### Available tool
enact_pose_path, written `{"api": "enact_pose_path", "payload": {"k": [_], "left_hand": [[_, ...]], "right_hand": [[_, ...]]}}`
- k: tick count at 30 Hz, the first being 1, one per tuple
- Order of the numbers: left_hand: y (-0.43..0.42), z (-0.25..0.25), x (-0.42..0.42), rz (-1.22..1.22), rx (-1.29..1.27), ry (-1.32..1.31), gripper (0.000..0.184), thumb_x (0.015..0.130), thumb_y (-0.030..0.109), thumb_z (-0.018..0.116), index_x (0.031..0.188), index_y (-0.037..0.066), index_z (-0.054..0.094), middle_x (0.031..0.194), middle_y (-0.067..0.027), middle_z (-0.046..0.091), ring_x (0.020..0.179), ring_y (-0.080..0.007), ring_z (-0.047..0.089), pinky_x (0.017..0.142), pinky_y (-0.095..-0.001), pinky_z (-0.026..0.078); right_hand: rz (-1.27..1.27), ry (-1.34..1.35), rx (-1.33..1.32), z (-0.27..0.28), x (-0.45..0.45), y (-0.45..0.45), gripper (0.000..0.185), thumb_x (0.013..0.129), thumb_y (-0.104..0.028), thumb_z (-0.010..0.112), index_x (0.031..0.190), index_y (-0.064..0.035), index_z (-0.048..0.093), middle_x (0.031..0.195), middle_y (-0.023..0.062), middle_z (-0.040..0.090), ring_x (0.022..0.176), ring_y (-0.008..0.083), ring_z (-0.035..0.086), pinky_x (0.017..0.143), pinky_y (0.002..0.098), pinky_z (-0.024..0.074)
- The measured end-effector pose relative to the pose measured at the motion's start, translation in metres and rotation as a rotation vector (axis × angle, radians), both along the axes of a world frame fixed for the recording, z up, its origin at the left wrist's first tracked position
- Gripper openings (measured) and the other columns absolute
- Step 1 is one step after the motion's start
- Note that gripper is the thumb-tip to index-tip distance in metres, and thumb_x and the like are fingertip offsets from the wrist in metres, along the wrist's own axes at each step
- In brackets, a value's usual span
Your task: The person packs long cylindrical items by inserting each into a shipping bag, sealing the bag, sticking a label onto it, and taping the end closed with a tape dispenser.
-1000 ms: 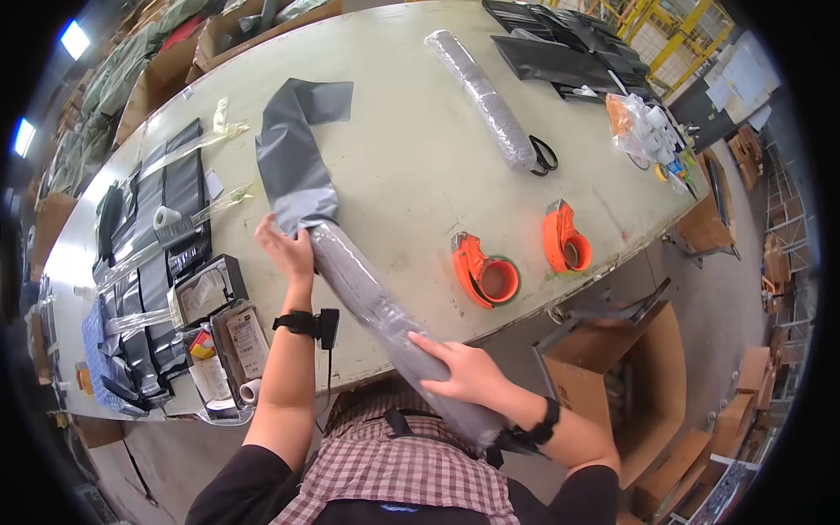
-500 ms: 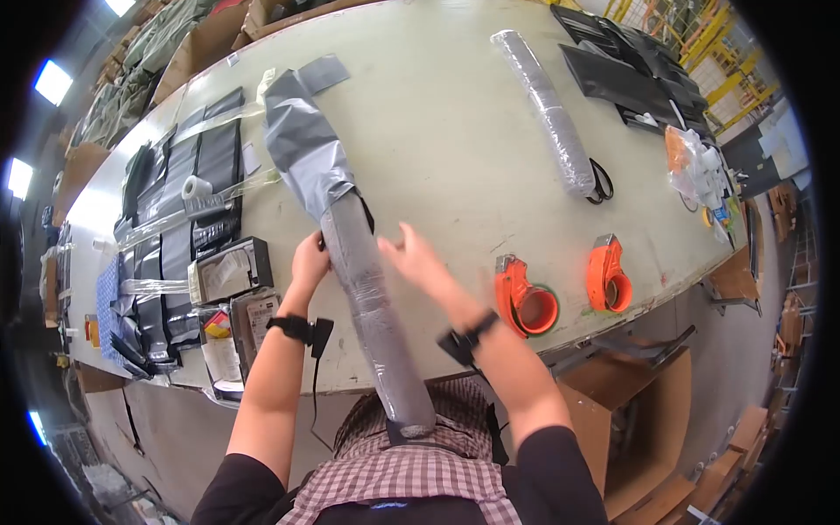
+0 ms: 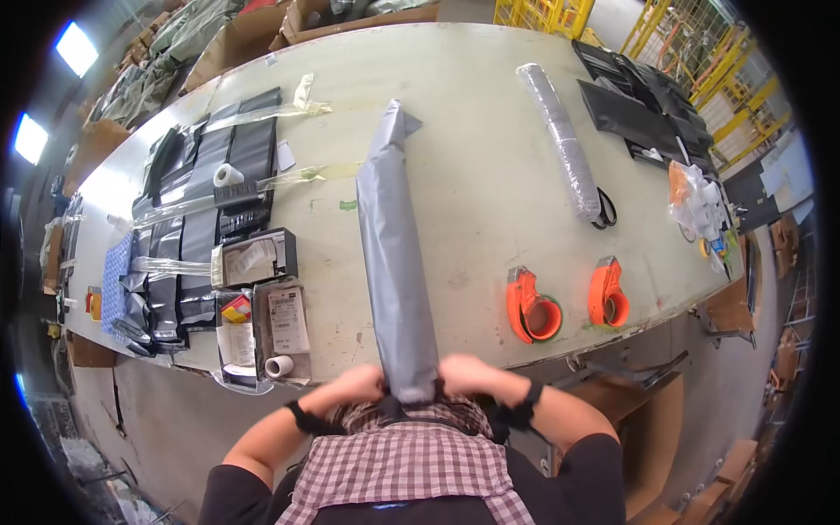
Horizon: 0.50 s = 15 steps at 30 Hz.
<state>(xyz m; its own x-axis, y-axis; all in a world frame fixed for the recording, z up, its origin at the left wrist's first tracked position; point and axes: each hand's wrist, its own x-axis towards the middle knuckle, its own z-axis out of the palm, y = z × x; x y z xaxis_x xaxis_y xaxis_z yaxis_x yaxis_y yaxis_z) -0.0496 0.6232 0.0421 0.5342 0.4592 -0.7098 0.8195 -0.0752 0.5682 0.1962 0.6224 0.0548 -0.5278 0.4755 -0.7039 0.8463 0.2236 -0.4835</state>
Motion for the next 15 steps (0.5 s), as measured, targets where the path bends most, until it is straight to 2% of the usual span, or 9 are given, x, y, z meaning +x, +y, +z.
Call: {"api": "enact_pose_path", "payload": {"k": [1,3,6,8,9,11,12,14,15], "left_hand": [[0.023,-0.002,-0.001,0.044,0.012,-0.01,0.024,0.069,0.018,0.065,0.087,0.002,0.068,0.077,-0.0194,0.065,0.076,-0.034,0.065,0.069,-0.042,0.051],[0.068,0.002,-0.009,0.659,0.094,-0.498,0.02,0.073,0.018,0.064,0.087,0.005,0.069,0.076,-0.0195,0.065,0.075,-0.0343,0.064,0.068,-0.0425,0.051],[0.05,0.02,0.016,0.196,0.309,-0.069,0.019,0.078,0.023,0.064,0.088,0.008,0.069,0.077,-0.0181,0.066,0.077,-0.0356,0.064,0.068,-0.0432,0.051],[0.012,-0.006,0.024,0.236,0.281,0.068,0.023,0.078,0.031,0.065,0.089,0.012,0.069,0.087,-0.0138,0.067,0.086,-0.0353,0.064,0.074,-0.0447,0.051],[0.011,-0.006,0.021,0.156,0.203,0.114,0.023,0.077,0.031,0.065,0.091,0.012,0.069,0.09,-0.0131,0.067,0.088,-0.0342,0.063,0.076,-0.0443,0.051],[0.006,-0.007,0.024,0.072,0.262,0.081,0.025,0.078,0.033,0.064,0.092,0.013,0.07,0.089,-0.0127,0.067,0.088,-0.0338,0.064,0.075,-0.0437,0.051],[0.004,-0.011,0.023,0.099,0.213,0.017,0.025,0.078,0.034,0.064,0.092,0.014,0.07,0.089,-0.0127,0.068,0.087,-0.0337,0.064,0.074,-0.0436,0.051],[0.016,-0.019,0.019,0.148,0.196,-0.099,0.026,0.077,0.036,0.063,0.09,0.015,0.071,0.086,-0.0131,0.068,0.083,-0.0339,0.064,0.071,-0.0428,0.051],[0.022,-0.013,0.011,0.06,0.231,-0.063,0.027,0.077,0.038,0.064,0.089,0.014,0.071,0.085,-0.0135,0.068,0.082,-0.0333,0.064,0.071,-0.0424,0.051]], "right_hand": [[-0.09,0.047,0.019,0.009,-0.001,0.025,0.024,0.07,-0.02,0.062,0.085,-0.0021,0.07,0.079,0.021,0.066,0.075,0.0369,0.065,0.066,0.0436,0.0525],[-0.856,0.645,0.036,-0.004,0.008,0.064,0.026,0.072,-0.024,0.062,0.084,-0.0023,0.069,0.075,0.0208,0.065,0.074,0.0373,0.064,0.066,0.0441,0.0522],[-0.308,0.028,0.343,-0.001,0.004,0.036,0.025,0.078,-0.027,0.059,0.08,-0.0038,0.069,0.072,0.0156,0.066,0.071,0.0314,0.065,0.065,0.0423,0.0511],[-0.354,-0.05,0.229,-0.019,0.011,0.002,0.025,0.08,-0.029,0.058,0.074,-0.0072,0.068,0.069,0.0072,0.068,0.073,0.0285,0.066,0.067,0.0401,0.0515],[-0.323,-0.077,0.12,-0.013,0.02,0.0,0.026,0.081,-0.028,0.059,0.075,-0.0051,0.067,0.067,0.008,0.067,0.069,0.0263,0.067,0.066,0.0376,0.0521],[-0.265,-0.031,-0.179,-0.014,0.025,0.001,0.026,0.082,-0.026,0.06,0.076,-0.0027,0.067,0.066,0.0077,0.068,0.067,0.023,0.067,0.065,0.0344,0.0525],[-0.302,0.03,-0.224,-0.009,0.02,-0.001,0.027,0.082,-0.027,0.06,0.076,-0.0017,0.067,0.066,0.0072,0.068,0.066,0.0215,0.067,0.065,0.0337,0.0527],[-0.454,0.192,-0.222,-0.006,0.012,0.007,0.025,0.083,-0.027,0.06,0.079,-0.003,0.069,0.068,0.0088,0.068,0.065,0.0232,0.067,0.063,0.0352,0.0527],[-0.407,0.063,0.007,-0.005,0.013,0.011,0.025,0.083,-0.027,0.06,0.08,-0.0039,0.069,0.068,0.0095,0.067,0.065,0.0248,0.066,0.063,0.0358,0.0525]]}}
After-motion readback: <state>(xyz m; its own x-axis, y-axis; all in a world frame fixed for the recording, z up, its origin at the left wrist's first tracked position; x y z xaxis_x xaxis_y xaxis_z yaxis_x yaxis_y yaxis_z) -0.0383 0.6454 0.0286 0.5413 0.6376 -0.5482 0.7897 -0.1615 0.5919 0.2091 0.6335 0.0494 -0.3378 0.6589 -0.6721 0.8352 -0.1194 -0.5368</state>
